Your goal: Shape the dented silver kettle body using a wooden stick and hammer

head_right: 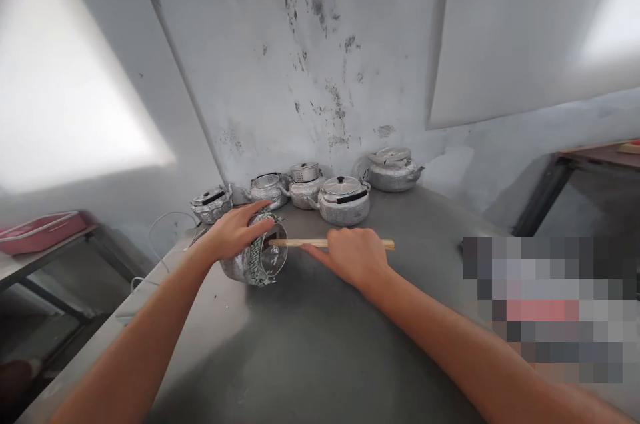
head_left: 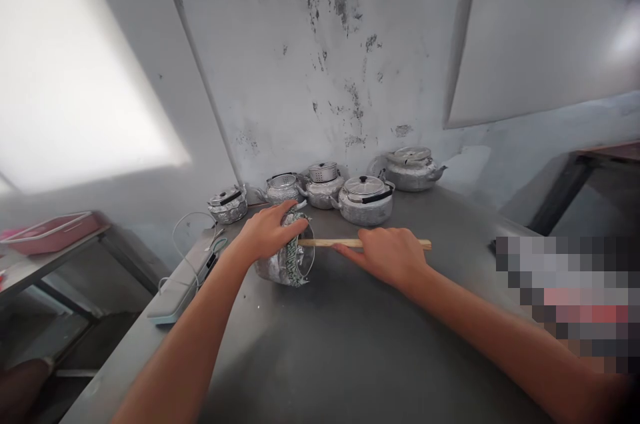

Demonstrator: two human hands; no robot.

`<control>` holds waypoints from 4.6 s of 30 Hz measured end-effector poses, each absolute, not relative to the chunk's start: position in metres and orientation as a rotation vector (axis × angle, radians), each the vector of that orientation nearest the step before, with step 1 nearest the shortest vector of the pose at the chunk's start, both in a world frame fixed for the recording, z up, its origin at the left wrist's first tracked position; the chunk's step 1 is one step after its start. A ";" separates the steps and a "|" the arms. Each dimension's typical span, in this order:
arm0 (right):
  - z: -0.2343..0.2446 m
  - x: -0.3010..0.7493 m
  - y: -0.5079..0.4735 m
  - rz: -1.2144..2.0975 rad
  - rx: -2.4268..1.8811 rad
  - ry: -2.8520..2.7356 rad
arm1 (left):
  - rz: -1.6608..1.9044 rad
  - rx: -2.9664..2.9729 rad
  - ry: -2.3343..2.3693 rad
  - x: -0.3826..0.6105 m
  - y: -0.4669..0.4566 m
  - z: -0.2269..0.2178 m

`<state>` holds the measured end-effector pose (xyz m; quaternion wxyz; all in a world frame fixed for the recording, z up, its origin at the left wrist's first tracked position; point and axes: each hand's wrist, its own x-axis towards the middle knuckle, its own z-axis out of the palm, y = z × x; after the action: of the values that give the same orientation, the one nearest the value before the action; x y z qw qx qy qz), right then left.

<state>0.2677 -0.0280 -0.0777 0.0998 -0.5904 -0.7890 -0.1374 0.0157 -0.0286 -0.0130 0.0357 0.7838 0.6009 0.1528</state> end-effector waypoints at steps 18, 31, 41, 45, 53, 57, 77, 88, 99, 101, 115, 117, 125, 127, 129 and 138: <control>-0.081 0.271 -0.023 -0.416 -1.731 -2.373 | 0.464 2.446 1.860 0.020 -0.030 -0.010; -0.078 0.275 -0.017 -0.384 -1.770 -2.363 | 0.470 2.433 1.881 0.021 -0.030 -0.011; -0.079 0.274 -0.017 -0.393 -1.752 -2.366 | 0.457 2.429 1.870 0.020 -0.030 -0.010; -0.080 0.275 -0.016 -0.379 -1.757 -2.370 | 0.434 2.423 1.866 0.019 -0.029 -0.011; -0.081 0.277 -0.011 -0.364 -1.768 -2.370 | 0.453 2.447 1.846 0.019 -0.028 -0.011; -0.079 0.276 -0.012 -0.362 -1.767 -2.381 | 0.460 2.475 1.810 0.017 -0.027 -0.011; -0.082 0.274 -0.014 -0.356 -1.771 -2.433 | 0.424 2.474 1.782 0.011 -0.025 -0.013; -0.082 0.275 -0.014 -0.380 -1.802 -2.401 | 0.430 2.452 1.795 0.013 -0.028 -0.010; -0.082 0.276 -0.015 -0.415 -1.753 -2.420 | 0.414 2.468 1.770 0.012 -0.028 -0.010; -0.082 0.276 -0.016 -0.414 -1.741 -2.436 | 0.408 2.475 1.760 0.010 -0.028 -0.010; -0.078 0.272 -0.021 -0.430 -1.717 -2.452 | 0.356 2.438 1.761 0.010 -0.028 -0.007; -0.078 0.272 -0.022 -0.467 -1.728 -2.442 | 0.360 2.439 1.768 0.010 -0.028 -0.007; -0.078 0.274 -0.021 -0.495 -1.718 -2.457 | 0.378 2.456 1.765 0.011 -0.030 -0.007; -0.078 0.274 -0.020 -0.496 -1.715 -2.458 | 0.367 2.454 1.759 0.011 -0.030 -0.007; -0.078 0.274 -0.019 -0.491 -1.699 -2.463 | 0.366 2.450 1.749 0.011 -0.030 -0.007; -0.077 0.275 -0.021 -0.441 -1.731 -2.459 | 0.335 2.411 1.741 0.009 -0.029 -0.004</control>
<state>0.2751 -0.0209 -0.0766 0.0510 -0.5688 -0.8080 -0.1449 0.0094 -0.0292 -0.0042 0.0744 0.8034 0.5801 0.1117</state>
